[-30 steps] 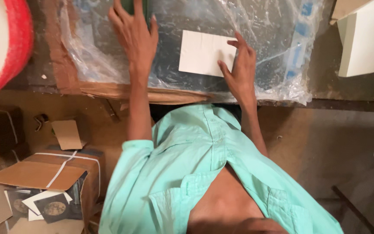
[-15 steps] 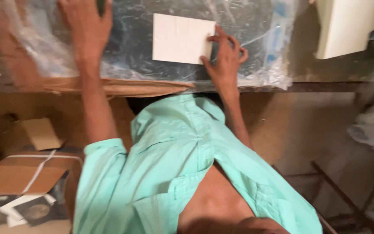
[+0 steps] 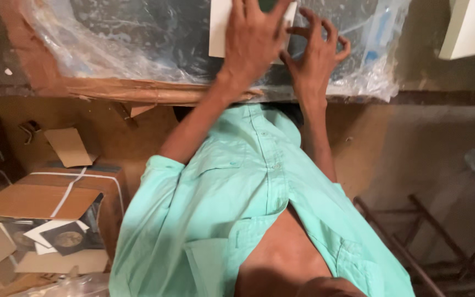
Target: The person repeatedly smooths a small white paper on a plastic-covered table using a green rectangular tool. The person flips the paper over and continues smoothing both sides, then places the paper on a stack of similar papers.
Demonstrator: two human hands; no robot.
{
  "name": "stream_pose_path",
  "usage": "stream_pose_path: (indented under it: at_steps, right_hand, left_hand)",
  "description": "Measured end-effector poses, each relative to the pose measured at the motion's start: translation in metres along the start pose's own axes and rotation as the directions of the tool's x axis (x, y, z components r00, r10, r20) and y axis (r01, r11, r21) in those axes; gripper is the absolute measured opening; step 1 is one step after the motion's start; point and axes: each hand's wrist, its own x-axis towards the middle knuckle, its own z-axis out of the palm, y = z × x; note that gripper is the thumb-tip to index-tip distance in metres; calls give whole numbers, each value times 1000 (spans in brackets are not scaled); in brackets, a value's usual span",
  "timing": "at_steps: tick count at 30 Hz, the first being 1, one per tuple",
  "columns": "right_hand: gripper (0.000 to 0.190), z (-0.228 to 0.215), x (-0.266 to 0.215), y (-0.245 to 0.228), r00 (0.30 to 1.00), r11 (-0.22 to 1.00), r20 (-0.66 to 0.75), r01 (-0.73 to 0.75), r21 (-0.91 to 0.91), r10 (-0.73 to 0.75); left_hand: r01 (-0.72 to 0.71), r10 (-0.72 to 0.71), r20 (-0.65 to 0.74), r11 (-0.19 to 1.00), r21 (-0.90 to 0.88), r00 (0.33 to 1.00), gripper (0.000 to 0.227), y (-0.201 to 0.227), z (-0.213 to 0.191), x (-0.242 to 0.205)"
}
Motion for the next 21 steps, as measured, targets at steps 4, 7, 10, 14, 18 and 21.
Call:
stream_pose_path:
  at_steps: [4, 7, 10, 14, 18, 21]
  right_hand:
    - [83, -1, -4, 0, 1000, 1000, 5, -27, -11, 27]
    - [87, -9, -10, 2, 997, 995, 43, 66, 79, -70]
    - [87, -22, -13, 12, 968, 887, 157, 105, 450, -195]
    - [80, -21, -26, 16, 987, 799, 119, 12, 601, -104]
    - [68, -29, -50, 23, 986, 570, -44, -55, 820, 158]
    - [57, -37, -66, 30, 927, 537, -225, 31, 843, 300]
  left_hand:
    - [90, -107, 162, 990, 105, 981, 73, -15, -9, -43]
    - [320, -341, 30, 907, 273, 940, 61, -79, -45, -57]
    - [406, -377, -150, 845, 347, 914, 50, -117, -62, -62]
    - [189, -194, -13, 935, 300, 981, 51, -66, -8, -56]
    - [-10, 40, 181, 987, -162, 983, 31, 49, 87, -35]
    - [-286, 272, -107, 944, -163, 956, 68, 100, 112, -18]
